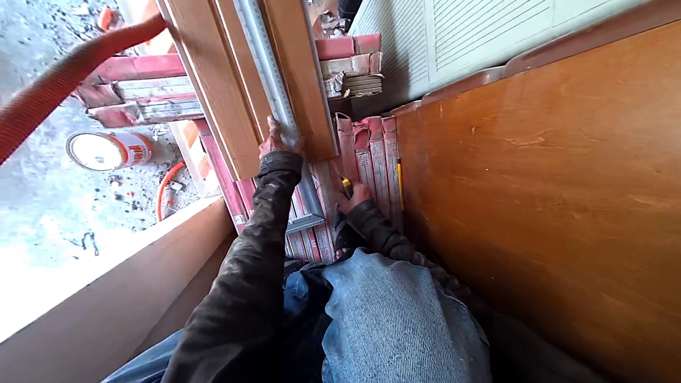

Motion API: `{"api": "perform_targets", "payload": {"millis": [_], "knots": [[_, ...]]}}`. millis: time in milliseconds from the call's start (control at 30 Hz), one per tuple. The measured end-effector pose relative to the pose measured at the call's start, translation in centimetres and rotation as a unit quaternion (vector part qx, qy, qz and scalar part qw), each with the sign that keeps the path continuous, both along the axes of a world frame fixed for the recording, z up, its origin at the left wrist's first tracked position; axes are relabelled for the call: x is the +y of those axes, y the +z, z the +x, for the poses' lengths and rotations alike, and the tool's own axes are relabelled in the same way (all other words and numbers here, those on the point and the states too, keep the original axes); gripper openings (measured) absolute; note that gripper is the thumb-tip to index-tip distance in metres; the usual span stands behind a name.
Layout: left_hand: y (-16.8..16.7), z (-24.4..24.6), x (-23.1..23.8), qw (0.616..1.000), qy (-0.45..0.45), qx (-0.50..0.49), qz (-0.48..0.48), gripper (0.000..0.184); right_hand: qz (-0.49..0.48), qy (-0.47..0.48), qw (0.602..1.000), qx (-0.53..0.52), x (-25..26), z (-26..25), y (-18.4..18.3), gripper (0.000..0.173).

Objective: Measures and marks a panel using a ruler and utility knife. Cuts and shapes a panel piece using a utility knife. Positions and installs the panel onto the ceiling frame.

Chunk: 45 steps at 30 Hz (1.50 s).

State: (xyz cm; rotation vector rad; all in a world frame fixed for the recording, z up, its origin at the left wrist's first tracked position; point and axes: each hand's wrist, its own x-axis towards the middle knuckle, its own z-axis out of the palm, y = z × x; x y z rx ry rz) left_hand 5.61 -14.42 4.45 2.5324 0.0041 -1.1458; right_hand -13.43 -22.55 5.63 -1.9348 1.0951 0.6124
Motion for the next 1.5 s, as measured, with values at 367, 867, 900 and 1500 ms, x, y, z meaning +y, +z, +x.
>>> {"api": "perform_targets", "payload": {"millis": [367,867,900,1500], "knots": [[-0.7,0.3,-1.0,0.993,-0.098,0.006,0.071,0.096,0.122,0.101,0.982,0.102,1.1,4.9,-1.2,0.049],[-5.0,1.6,3.9,0.895,-0.297,-0.291,-0.163,0.055,0.067,0.069,0.992,0.086,2.2,4.3,-3.3,0.047],[-6.0,1.9,4.5,0.875,-0.325,-0.31,-0.183,0.055,0.07,0.071,0.991,0.085,2.2,4.4,-3.3,0.047],[-7.8,4.1,6.7,0.816,-0.467,-0.276,-0.199,0.118,0.088,0.014,0.996,0.015,1.7,3.1,-4.3,0.04]]}}
